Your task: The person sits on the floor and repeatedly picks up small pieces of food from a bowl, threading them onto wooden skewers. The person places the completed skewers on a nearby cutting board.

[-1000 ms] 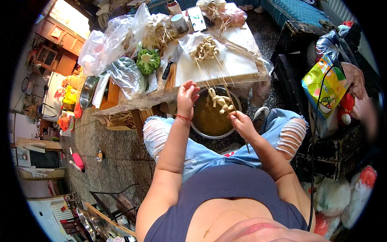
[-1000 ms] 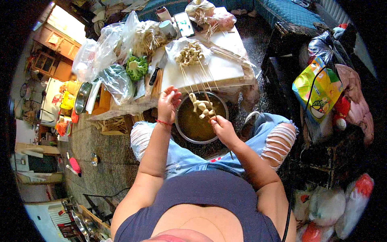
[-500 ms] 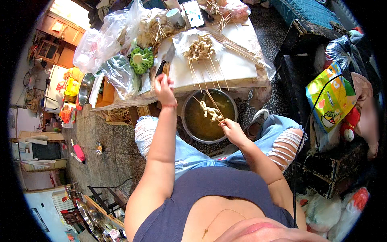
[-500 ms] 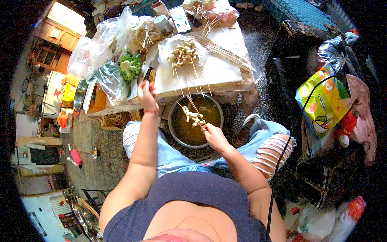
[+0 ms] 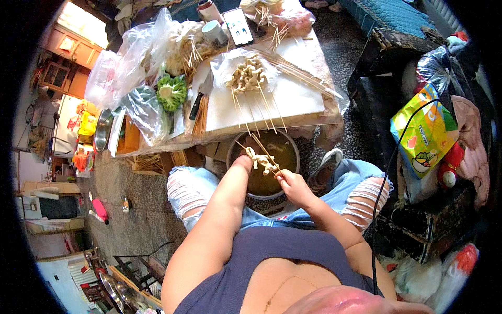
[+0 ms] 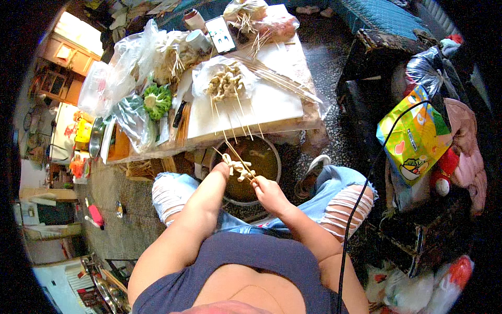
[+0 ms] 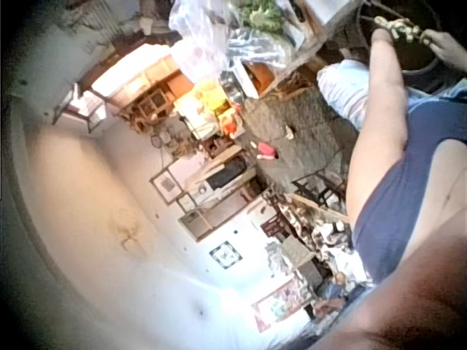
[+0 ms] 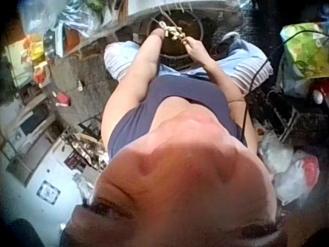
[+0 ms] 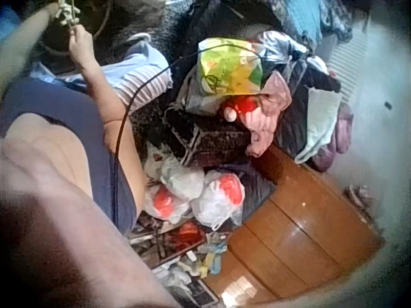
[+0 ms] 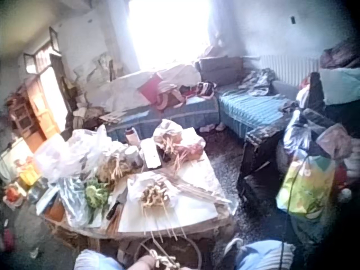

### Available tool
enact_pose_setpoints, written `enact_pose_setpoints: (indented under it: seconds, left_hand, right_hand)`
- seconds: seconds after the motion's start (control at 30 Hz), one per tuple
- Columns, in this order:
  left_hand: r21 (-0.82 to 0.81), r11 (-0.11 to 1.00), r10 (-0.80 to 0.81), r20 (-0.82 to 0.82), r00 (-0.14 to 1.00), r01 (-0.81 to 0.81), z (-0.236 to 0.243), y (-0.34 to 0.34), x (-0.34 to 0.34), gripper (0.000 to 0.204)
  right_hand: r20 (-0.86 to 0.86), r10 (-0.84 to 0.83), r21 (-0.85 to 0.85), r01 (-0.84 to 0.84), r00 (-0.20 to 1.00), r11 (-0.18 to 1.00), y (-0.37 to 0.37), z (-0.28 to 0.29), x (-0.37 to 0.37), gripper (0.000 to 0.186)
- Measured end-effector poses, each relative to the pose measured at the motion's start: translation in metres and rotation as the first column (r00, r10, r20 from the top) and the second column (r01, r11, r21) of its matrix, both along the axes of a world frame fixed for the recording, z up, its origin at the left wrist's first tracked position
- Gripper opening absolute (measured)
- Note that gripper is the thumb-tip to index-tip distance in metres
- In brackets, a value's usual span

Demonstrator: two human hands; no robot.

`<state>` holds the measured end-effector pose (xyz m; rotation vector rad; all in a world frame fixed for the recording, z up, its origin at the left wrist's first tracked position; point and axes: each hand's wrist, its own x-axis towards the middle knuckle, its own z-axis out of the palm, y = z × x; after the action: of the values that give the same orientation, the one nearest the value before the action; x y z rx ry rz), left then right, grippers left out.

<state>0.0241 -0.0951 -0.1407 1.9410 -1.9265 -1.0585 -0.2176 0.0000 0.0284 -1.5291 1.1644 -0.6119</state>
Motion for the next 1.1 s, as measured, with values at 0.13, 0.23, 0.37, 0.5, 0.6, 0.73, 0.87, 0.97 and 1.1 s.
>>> enact_pose_setpoints:
  seconds: [0.13,0.23,0.37,0.5,0.6,0.73,0.87,0.97,1.1]
  left_hand:
    - [0.115,0.988,-0.107,0.038,0.994,0.102,-0.028,0.000,0.005,0.037]
    - [0.150,0.977,-0.160,0.026,0.987,0.154,-0.038,0.001,0.006,0.039]
    - [0.146,0.973,-0.178,-0.021,0.984,0.180,-0.042,0.020,0.020,0.042]
    - [-0.042,0.999,-0.004,-0.002,1.000,0.004,0.011,0.036,-0.008,0.023]
    - [-0.173,0.972,0.128,-0.191,0.973,-0.161,0.079,0.058,-0.022,0.029]
    - [0.004,0.983,0.151,-0.604,0.782,-0.186,0.070,0.069,-0.014,0.040]
    - [0.059,0.993,0.109,-0.803,0.586,-0.104,0.068,0.077,-0.018,0.050]
    - [0.192,0.977,0.208,-0.778,0.593,-0.091,0.110,0.087,-0.027,0.049]
    - [0.071,0.980,0.168,-0.801,0.574,-0.188,0.146,0.092,-0.023,0.040]
  right_hand:
    - [0.035,-0.017,-0.034,0.018,0.999,0.999,0.000,-0.004,0.000,0.015]
    - [0.038,-0.015,-0.029,0.016,0.999,0.999,0.002,-0.001,0.000,0.014]
    - [0.070,0.026,-0.056,-0.022,0.997,0.998,0.007,0.007,0.005,0.015]
    - [0.104,-0.042,-0.053,0.048,0.994,0.997,0.008,0.012,-0.004,0.016]
    - [0.135,-0.085,-0.056,0.093,0.987,0.994,0.015,0.027,-0.001,0.016]
    - [0.160,-0.101,-0.014,0.105,0.982,0.994,0.027,0.042,0.002,0.016]
    - [0.144,-0.116,-0.068,0.127,0.983,0.990,0.042,0.050,-0.003,0.016]
    - [0.148,-0.175,-0.041,0.183,0.973,0.982,0.052,0.044,-0.013,0.017]
    - [0.154,-0.204,-0.002,0.207,0.967,0.978,0.062,0.039,-0.021,0.017]
